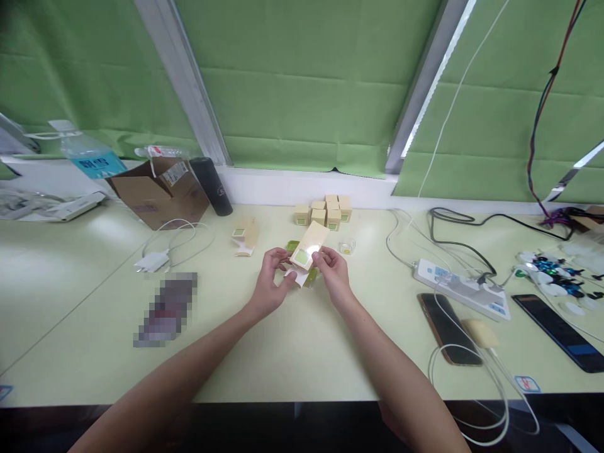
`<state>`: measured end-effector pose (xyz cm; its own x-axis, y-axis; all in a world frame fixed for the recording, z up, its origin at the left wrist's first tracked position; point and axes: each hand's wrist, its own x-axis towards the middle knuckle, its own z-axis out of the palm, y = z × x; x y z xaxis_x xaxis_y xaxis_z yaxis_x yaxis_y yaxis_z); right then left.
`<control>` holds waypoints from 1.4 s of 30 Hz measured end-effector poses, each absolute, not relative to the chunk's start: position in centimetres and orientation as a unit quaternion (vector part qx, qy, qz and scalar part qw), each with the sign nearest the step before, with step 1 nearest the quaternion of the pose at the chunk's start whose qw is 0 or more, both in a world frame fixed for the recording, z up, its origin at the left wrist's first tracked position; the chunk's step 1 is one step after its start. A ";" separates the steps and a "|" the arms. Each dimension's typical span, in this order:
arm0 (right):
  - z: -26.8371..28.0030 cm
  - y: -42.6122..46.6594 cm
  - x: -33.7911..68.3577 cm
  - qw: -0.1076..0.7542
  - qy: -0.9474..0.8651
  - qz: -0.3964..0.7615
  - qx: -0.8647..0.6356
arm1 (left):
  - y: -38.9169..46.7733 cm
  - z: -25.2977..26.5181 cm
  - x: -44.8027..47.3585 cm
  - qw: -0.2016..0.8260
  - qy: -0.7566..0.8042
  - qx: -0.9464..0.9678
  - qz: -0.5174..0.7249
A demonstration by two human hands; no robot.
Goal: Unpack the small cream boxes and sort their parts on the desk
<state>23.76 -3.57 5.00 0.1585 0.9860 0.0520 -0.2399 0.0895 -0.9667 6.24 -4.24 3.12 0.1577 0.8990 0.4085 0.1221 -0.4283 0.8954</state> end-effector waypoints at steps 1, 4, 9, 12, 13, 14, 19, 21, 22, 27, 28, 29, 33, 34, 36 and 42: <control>5.0 -3.6 23.7 0.612 -0.417 0.497 -0.452 | -4.2 3.2 6.4 0.361 0.393 0.665 0.523; 5.1 -3.7 23.6 0.607 -0.432 0.490 -0.452 | -4.2 3.1 6.6 0.341 0.402 0.663 0.532; 4.9 -3.5 24.0 0.608 -0.417 0.501 -0.454 | -4.3 2.4 6.5 0.310 0.362 0.677 0.561; 4.8 -3.3 24.3 0.604 -0.411 0.511 -0.453 | -4.3 2.0 6.2 0.261 0.355 0.700 0.562; 4.8 -3.3 24.3 0.604 -0.410 0.516 -0.448 | -4.3 1.9 6.0 0.240 0.353 0.708 0.562; 4.8 -3.3 24.3 0.605 -0.410 0.521 -0.442 | -4.2 1.8 5.9 0.221 0.349 0.717 0.562; 5.3 -3.7 24.1 0.596 -0.429 0.537 -0.415 | -3.9 1.7 5.7 0.183 0.329 0.743 0.553; 5.5 -3.9 23.9 0.591 -0.442 0.543 -0.401 | -3.8 1.6 5.7 0.178 0.331 0.739 0.559; 5.5 -4.0 23.8 0.588 -0.447 0.545 -0.395 | -3.8 1.6 5.8 0.180 0.329 0.736 0.564; 5.9 -4.4 23.5 0.568 -0.466 0.555 -0.391 | -3.8 1.7 5.9 0.250 0.315 0.710 0.579; 5.9 -4.5 23.4 0.563 -0.467 0.559 -0.390 | -3.8 1.7 5.9 0.265 0.316 0.700 0.583; 6.0 -4.5 23.4 0.560 -0.468 0.563 -0.389 | -3.8 1.8 5.9 0.279 0.315 0.691 0.588; 6.0 -4.7 23.4 0.573 -0.456 0.560 -0.388 | -4.1 2.1 6.0 0.334 0.303 0.677 0.582; 6.0 -4.7 23.4 0.581 -0.452 0.552 -0.392 | -4.2 2.3 6.0 0.346 0.303 0.679 0.572; 5.9 -4.7 23.5 0.597 -0.445 0.532 -0.403 | -4.4 2.6 6.1 0.368 0.303 0.675 0.564; 5.5 -4.5 23.4 0.620 -0.449 0.475 -0.434 | -4.3 3.5 6.3 0.480 0.290 0.554 0.615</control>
